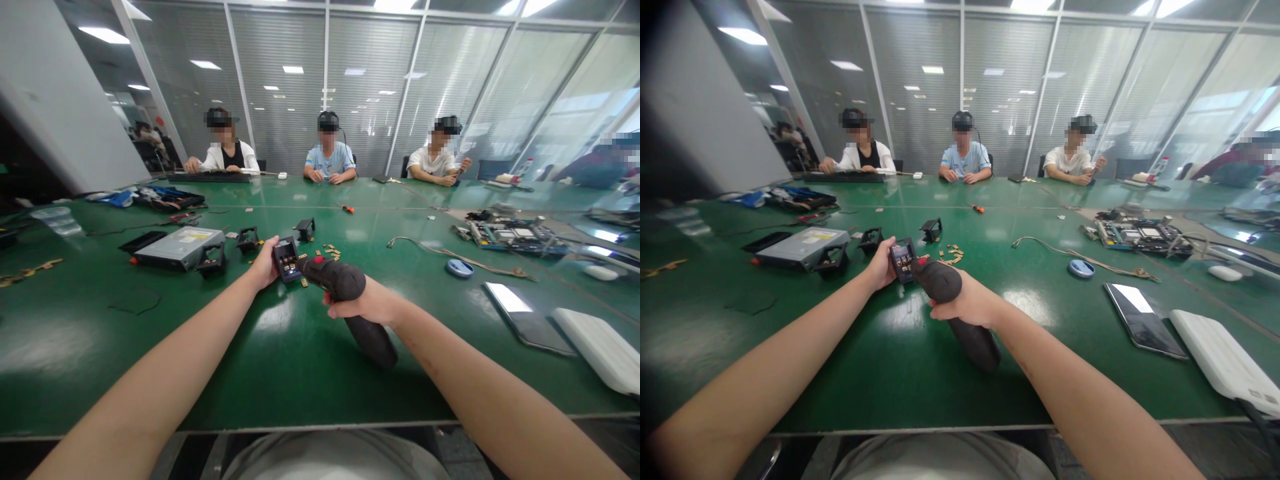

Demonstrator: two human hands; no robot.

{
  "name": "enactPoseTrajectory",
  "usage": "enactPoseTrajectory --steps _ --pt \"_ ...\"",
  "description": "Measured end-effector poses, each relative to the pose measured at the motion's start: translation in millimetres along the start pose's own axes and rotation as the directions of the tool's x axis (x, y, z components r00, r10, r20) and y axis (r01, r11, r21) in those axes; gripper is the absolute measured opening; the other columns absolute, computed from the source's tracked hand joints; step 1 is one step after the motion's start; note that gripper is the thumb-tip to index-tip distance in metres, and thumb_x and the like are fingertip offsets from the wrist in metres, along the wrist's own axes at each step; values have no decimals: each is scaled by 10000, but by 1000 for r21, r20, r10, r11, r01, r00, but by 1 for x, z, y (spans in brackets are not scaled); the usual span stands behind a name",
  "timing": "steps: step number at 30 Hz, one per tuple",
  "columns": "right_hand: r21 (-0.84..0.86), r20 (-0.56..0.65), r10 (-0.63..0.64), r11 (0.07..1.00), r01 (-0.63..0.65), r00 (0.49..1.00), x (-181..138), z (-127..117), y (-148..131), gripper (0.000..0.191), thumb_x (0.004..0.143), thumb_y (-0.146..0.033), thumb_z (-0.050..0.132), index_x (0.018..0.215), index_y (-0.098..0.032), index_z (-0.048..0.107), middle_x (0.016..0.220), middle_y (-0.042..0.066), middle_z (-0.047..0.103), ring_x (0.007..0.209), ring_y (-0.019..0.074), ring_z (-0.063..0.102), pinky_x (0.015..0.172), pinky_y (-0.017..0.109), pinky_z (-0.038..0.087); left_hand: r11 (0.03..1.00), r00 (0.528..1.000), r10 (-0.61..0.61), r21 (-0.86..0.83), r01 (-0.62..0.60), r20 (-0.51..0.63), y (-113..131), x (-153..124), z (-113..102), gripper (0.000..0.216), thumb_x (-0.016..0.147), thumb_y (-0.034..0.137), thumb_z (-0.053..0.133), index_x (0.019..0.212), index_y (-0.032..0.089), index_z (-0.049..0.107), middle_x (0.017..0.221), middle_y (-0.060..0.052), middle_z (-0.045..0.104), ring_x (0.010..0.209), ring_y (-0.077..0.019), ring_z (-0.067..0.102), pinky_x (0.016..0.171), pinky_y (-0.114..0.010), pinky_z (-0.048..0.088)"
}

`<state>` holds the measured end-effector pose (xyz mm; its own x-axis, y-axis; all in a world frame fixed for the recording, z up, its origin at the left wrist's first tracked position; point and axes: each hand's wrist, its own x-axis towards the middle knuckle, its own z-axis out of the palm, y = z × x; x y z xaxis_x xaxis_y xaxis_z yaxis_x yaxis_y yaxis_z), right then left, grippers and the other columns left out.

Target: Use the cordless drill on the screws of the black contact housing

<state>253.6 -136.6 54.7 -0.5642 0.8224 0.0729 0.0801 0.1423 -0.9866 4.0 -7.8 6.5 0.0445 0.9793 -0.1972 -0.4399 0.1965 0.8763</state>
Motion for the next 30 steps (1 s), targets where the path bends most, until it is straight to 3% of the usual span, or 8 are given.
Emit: enactPoseTrajectory --steps 4,8,13,24,30 --pt "-11 10 -13 1000 13 1000 1 0 0 512 579 -146 837 1058 -183 659 801 -14 681 749 177 612 691 304 474 1000 1000 -11 27 11 17 -1 2 -1 441 1034 527 468 1011 173 730 766 -102 770 656 -271 749 706 -381 625" --pt "-34 23 -7 999 7 1000 0 -1 -1 510 602 -150 828 1088 -171 673 824 -4 687 764 177 618 704 307 480 1000 1000 -16 -21 16 4 -2 4 -3 389 1000 533 549 1029 186 724 780 -97 772 704 -292 766 720 -398 630" --pt "-43 -1 1 999 -2 1000 -1 -1 1 599 599 -147 827 1173 -174 658 849 2 703 766 184 633 681 303 484 1000 1000 -12 -19 12 5 -3 5 -4 374 999 535 555 1025 197 714 731 -66 746 619 -272 732 684 -403 631" --pt "-20 10 12 1000 -11 1000 -1 0 -2 428 583 -159 835 974 -191 662 808 -5 689 742 179 609 683 307 470 999 1000 -29 -30 29 -3 -2 4 -4 377 991 534 562 1013 190 714 812 -97 786 712 -285 767 742 -400 627" --pt "28 21 38 999 -38 999 -1 -3 0 425 572 -151 834 970 -174 687 810 0 689 745 175 604 672 298 469 999 999 -36 -17 37 23 -2 2 -2 404 1002 543 540 985 174 705 827 -103 784 725 -261 769 735 -368 624"
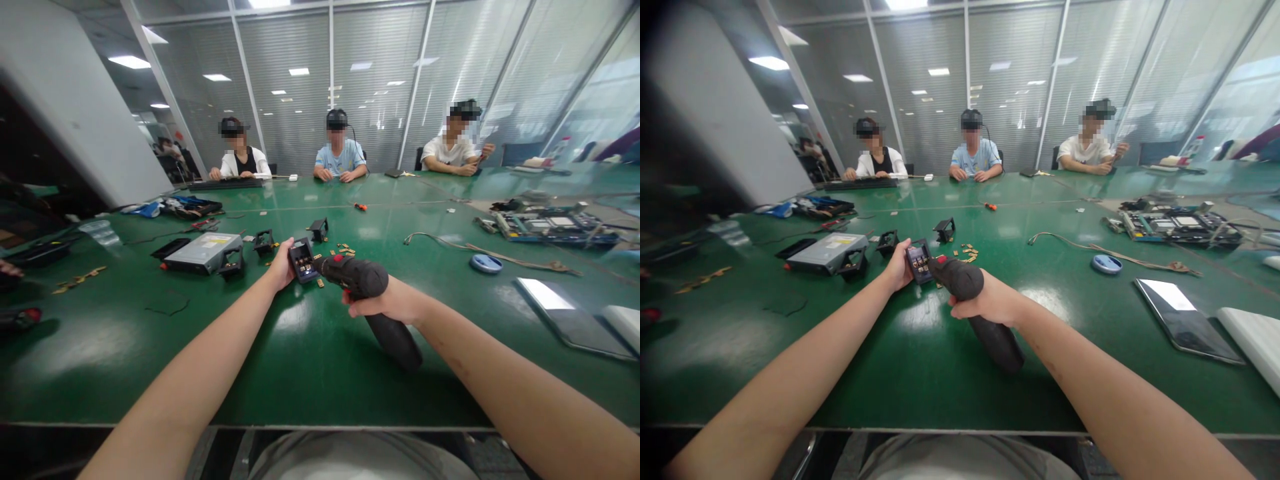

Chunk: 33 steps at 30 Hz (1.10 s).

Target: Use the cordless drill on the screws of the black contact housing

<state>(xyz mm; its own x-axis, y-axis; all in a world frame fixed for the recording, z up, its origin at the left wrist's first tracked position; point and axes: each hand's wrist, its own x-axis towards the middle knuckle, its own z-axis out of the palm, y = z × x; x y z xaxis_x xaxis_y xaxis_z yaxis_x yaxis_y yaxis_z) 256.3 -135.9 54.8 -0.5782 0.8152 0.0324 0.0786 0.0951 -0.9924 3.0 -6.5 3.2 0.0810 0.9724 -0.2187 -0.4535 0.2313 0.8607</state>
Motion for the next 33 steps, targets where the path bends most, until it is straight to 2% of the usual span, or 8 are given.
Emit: enactPoseTrajectory --steps 3,7,15,21,33 --pt "26 13 1 1000 -1 1000 0 -3 1 444 571 -143 840 986 -176 688 811 -4 692 748 171 612 684 297 483 1000 1000 19 -13 -19 -19 1 -2 1 358 991 525 577 995 186 690 815 -77 777 717 -254 766 743 -367 626" --pt "16 39 0 1000 -1 999 0 -11 1 467 590 -139 844 1036 -170 709 810 -4 705 748 170 621 714 310 498 1000 1000 24 12 -24 -14 0 -1 1 362 1014 510 535 994 182 687 813 -79 772 741 -252 765 779 -374 622" --pt "48 36 14 999 -16 999 -1 -16 6 434 589 -134 869 997 -166 725 836 16 731 773 188 645 729 323 500 999 1000 24 41 -24 3 1 -4 2 399 1039 503 487 983 168 697 807 -90 764 756 -255 758 801 -376 612" --pt "43 18 9 999 -10 1000 0 -13 8 636 577 -132 888 1190 -183 727 834 5 730 775 192 637 723 314 487 1000 1000 17 26 -17 -21 4 -10 6 395 1061 472 458 950 173 689 764 -77 752 734 -244 758 771 -359 615" --pt "28 38 -21 999 20 999 1 -12 7 572 588 -141 884 1135 -176 722 850 4 716 794 186 625 726 306 489 1000 1000 10 13 -9 -10 5 -11 8 383 1036 489 497 961 170 696 790 -94 772 755 -269 774 774 -387 625"
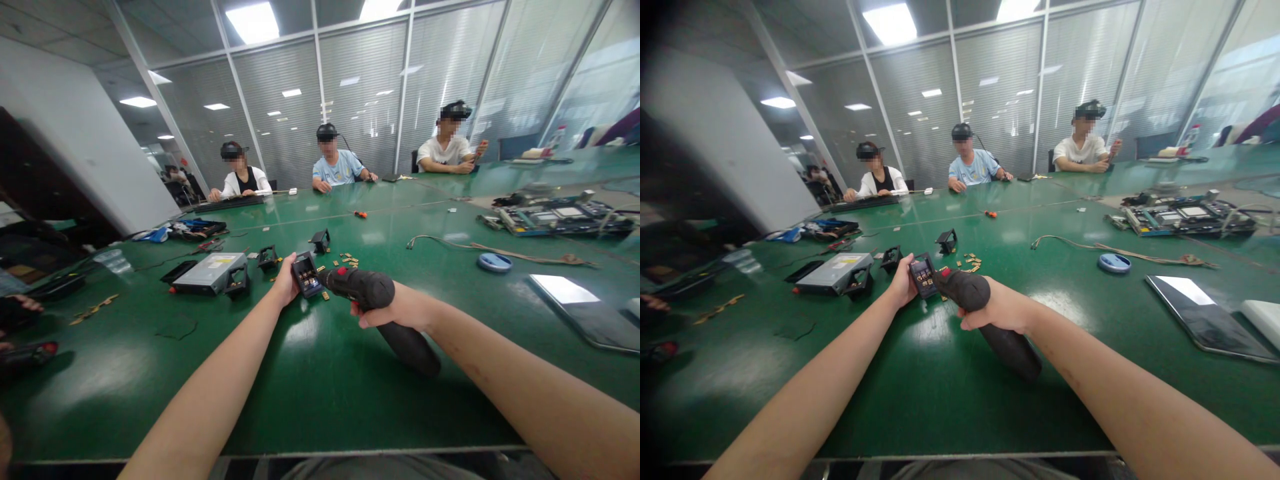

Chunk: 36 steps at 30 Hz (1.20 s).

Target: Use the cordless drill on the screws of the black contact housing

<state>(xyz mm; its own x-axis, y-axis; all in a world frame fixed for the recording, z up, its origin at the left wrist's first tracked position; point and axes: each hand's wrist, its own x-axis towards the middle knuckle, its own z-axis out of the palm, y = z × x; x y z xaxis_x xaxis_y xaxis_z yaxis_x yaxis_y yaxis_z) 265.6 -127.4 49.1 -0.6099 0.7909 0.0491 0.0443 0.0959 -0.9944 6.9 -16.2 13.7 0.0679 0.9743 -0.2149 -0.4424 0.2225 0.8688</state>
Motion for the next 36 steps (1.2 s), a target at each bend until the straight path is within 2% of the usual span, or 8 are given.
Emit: enactPoseTrajectory --steps 6,11,20,24,29,36 --pt "40 -24 9 999 -8 1000 0 2 -1 633 556 -128 899 1156 -178 705 836 -12 713 796 182 629 719 300 493 1000 1000 12 23 -12 -2 -2 4 -4 399 1043 501 482 995 173 705 841 -102 791 750 -254 776 774 -373 626" --pt "62 -37 29 998 -27 999 0 1 0 607 539 -125 916 1113 -173 723 843 -6 722 810 184 639 734 301 501 999 1000 25 37 -25 -9 -2 5 -5 369 1038 485 492 1012 179 698 759 -69 760 736 -253 774 778 -368 627" --pt "115 -51 50 992 -43 997 -1 4 0 607 564 -130 909 1147 -176 749 835 -1 722 786 181 633 726 303 485 1000 1000 7 8 -7 -25 -1 2 -2 330 1011 491 552 947 191 674 734 -55 740 719 -251 768 763 -367 629" --pt "121 -54 39 992 -32 998 -1 6 1 547 558 -129 908 1080 -178 751 826 -5 721 774 179 632 712 302 481 1000 1000 -12 -21 12 -28 1 0 0 327 979 514 603 928 199 672 706 -50 727 705 -260 764 726 -364 625" --pt "116 -75 47 993 -38 996 -1 7 1 464 537 -137 909 965 -170 735 816 3 724 764 176 628 707 299 479 1000 1000 -15 -27 15 -26 2 -2 2 337 997 501 570 900 195 674 708 -63 731 735 -271 772 743 -368 625" --pt "109 -35 30 994 -25 999 -1 8 -2 573 580 -118 888 1126 -176 725 832 -5 717 761 172 620 705 298 486 1000 999 9 23 -9 -33 2 -2 3 401 1050 480 466 852 188 656 689 -66 716 710 -248 756 751 -355 617"
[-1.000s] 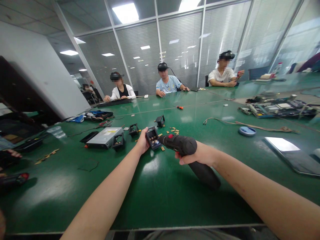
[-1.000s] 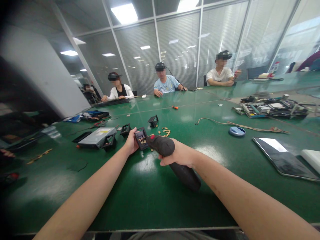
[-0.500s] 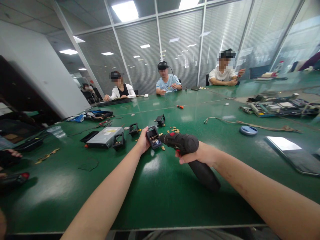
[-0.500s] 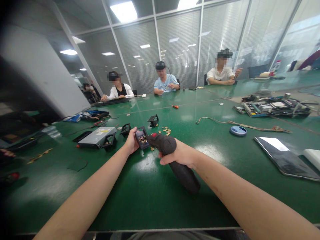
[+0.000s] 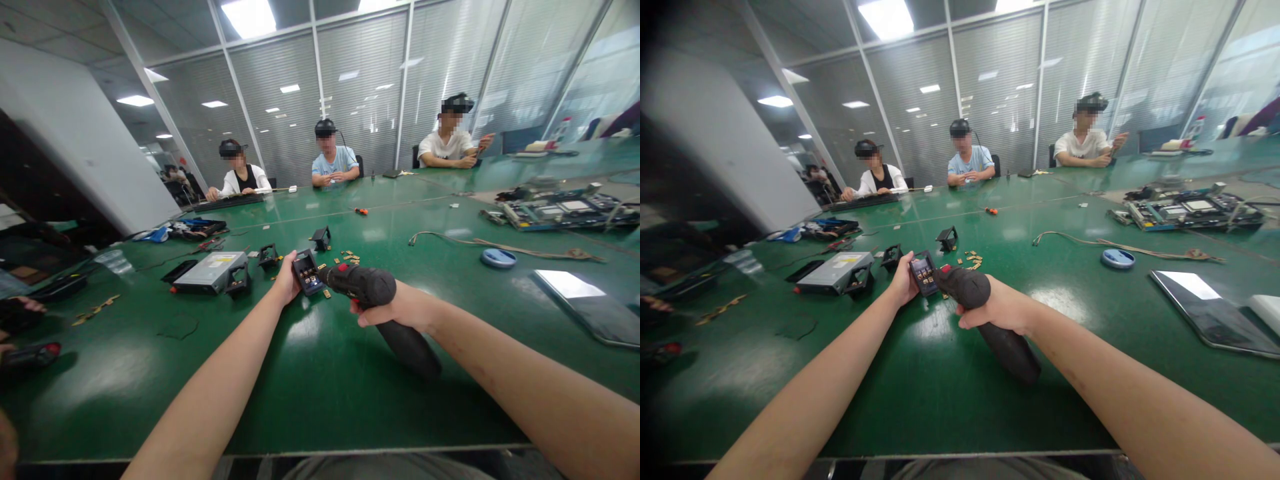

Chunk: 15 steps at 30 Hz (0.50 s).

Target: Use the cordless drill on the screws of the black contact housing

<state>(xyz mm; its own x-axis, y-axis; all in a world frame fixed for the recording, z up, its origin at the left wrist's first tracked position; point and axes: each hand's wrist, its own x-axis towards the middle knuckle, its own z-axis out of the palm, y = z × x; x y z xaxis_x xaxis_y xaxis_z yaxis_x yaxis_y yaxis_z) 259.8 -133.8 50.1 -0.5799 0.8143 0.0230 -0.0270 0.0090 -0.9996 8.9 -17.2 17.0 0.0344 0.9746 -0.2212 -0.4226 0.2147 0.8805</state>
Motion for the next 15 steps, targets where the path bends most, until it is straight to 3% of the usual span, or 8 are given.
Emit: enactPoseTrajectory --steps 11,15 --pt "-13 -4 -2 1000 2 1000 1 -1 0 418 573 -125 889 957 -183 735 814 -4 711 757 173 624 694 296 489 999 1000 -13 -35 13 -3 -2 5 -4 340 992 512 581 856 207 643 671 -42 703 679 -246 757 703 -343 621" --pt "-13 -7 2 1000 -2 1000 1 -1 -2 517 566 -114 890 1055 -189 741 830 -3 710 777 180 625 702 297 491 999 1000 -15 -52 15 -1 -3 7 -5 321 972 514 615 898 205 662 693 -41 719 649 -239 749 703 -345 622"
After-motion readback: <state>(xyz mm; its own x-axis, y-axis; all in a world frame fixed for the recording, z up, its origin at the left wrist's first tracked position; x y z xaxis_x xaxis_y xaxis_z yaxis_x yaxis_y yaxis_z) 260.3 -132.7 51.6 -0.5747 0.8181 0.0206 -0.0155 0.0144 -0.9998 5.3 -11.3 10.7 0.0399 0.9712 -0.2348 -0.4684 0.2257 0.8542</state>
